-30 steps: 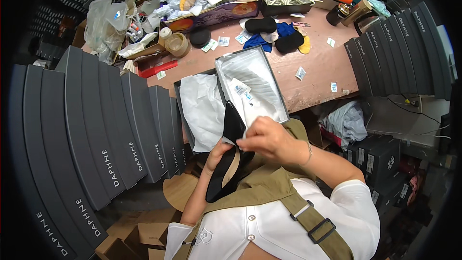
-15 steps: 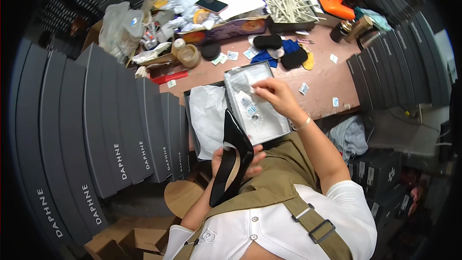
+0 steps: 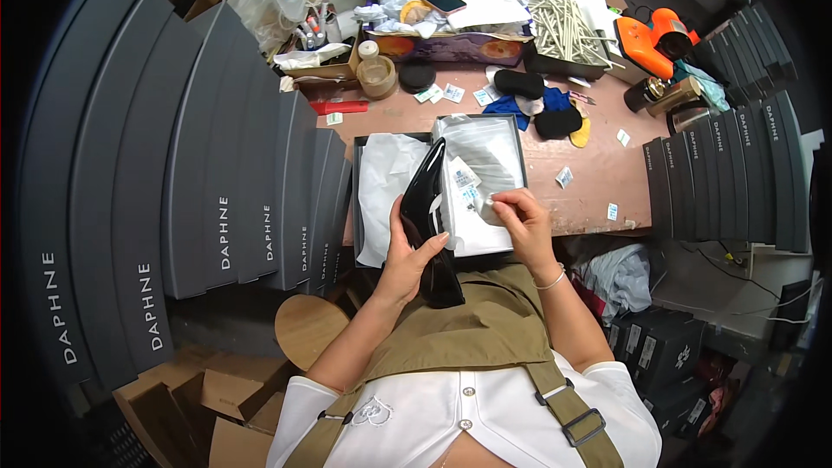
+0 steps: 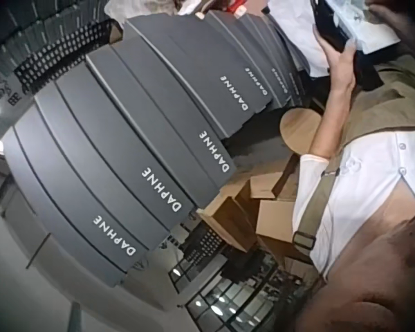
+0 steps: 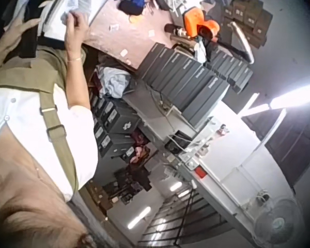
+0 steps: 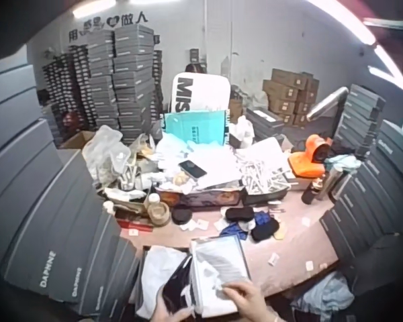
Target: Inspecting and packing a pair of black high-heeled shoes into a box with protective materials.
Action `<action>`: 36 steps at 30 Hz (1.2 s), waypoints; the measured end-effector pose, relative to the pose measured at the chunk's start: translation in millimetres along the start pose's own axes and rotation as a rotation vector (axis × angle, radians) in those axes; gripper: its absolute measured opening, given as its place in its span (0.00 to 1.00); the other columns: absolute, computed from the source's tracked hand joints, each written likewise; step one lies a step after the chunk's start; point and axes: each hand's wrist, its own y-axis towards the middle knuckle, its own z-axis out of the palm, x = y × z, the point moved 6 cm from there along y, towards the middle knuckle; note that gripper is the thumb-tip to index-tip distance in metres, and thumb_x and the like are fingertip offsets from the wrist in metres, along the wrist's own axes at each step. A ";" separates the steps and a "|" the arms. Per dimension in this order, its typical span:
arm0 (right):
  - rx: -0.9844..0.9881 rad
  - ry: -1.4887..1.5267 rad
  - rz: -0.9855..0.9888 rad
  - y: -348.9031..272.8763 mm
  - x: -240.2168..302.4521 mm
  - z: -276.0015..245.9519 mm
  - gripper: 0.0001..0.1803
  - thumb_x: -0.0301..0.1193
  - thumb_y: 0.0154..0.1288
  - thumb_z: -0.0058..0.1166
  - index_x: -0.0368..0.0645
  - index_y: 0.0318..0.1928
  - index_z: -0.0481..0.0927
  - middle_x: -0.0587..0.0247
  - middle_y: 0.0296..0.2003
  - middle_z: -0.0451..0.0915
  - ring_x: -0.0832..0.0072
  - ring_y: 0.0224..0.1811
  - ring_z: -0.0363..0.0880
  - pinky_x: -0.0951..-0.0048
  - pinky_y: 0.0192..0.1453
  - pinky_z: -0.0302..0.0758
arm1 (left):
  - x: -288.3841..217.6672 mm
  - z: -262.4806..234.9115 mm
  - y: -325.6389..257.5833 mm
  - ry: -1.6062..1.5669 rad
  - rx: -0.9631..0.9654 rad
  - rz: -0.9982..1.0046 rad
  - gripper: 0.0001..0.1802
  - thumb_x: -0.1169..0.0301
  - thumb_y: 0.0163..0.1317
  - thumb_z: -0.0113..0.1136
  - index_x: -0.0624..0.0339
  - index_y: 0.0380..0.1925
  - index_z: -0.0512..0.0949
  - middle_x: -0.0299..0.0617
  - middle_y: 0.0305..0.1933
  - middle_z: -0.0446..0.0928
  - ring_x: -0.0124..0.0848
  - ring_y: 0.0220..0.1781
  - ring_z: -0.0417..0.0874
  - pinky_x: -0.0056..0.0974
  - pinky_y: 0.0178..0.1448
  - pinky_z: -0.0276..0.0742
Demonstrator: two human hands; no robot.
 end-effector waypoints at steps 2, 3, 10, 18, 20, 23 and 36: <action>0.025 -0.056 -0.060 -0.3 16.2 8.8 0.05 0.22 0.59 0.59 0.36 0.37 0.81 0.61 0.32 0.78 0.75 0.32 0.77 0.76 0.35 0.73 | 5.5 2.4 -2.2 -0.028 -0.006 -0.008 0.51 0.79 0.57 0.64 0.58 0.71 0.39 0.48 0.69 0.53 0.34 0.69 0.59 0.38 0.69 0.61; 0.031 -0.064 -0.126 -0.8 27.1 13.1 0.05 0.21 0.58 0.60 0.37 0.36 0.81 0.60 0.31 0.78 0.73 0.32 0.77 0.74 0.35 0.73 | 7.4 3.8 -4.2 -0.020 -0.013 -0.010 0.51 0.79 0.56 0.65 0.59 0.71 0.40 0.48 0.69 0.53 0.34 0.68 0.59 0.38 0.69 0.62; 0.084 -0.417 -0.692 16.1 68.9 44.4 0.11 0.21 0.49 0.63 0.43 0.35 0.81 0.63 0.29 0.74 0.65 0.32 0.74 0.66 0.38 0.70 | 19.9 18.1 -5.9 0.018 0.020 -0.067 0.49 0.82 0.53 0.64 0.58 0.70 0.46 0.45 0.66 0.59 0.34 0.68 0.62 0.37 0.69 0.61; -0.318 -0.441 -0.267 89.6 -13.0 -100.8 0.04 0.24 0.56 0.60 0.40 0.33 0.80 0.57 0.29 0.75 0.59 0.36 0.75 0.64 0.41 0.72 | 54.4 -4.7 29.7 -0.342 -0.034 -0.396 0.30 0.59 0.59 0.48 0.62 0.60 0.66 0.56 0.54 0.75 0.49 0.53 0.79 0.54 0.58 0.75; -0.234 -0.536 -0.205 101.7 -57.7 -118.5 0.05 0.27 0.56 0.61 0.40 0.33 0.80 0.58 0.30 0.76 0.59 0.38 0.76 0.63 0.43 0.72 | 58.0 4.6 43.4 -0.438 -0.002 -0.536 0.30 0.53 0.59 0.46 0.64 0.55 0.71 0.57 0.55 0.74 0.52 0.53 0.79 0.53 0.58 0.76; 0.028 -0.791 -0.165 124.5 -120.7 -105.3 0.12 0.31 0.55 0.61 0.42 0.41 0.81 0.55 0.41 0.77 0.57 0.48 0.75 0.58 0.51 0.70 | 75.8 5.5 58.3 -0.431 -0.052 -0.635 0.31 0.51 0.60 0.46 0.66 0.52 0.72 0.55 0.47 0.79 0.52 0.50 0.81 0.49 0.49 0.82; 0.121 -0.863 -0.248 274.1 -167.3 -74.0 0.21 0.29 0.55 0.57 0.46 0.52 0.74 0.54 0.51 0.75 0.62 0.56 0.73 0.53 0.61 0.64 | 87.9 45.4 62.7 -0.335 -0.060 -0.549 0.24 0.66 0.71 0.44 0.46 0.65 0.53 0.54 0.53 0.71 0.48 0.45 0.82 0.58 0.45 0.83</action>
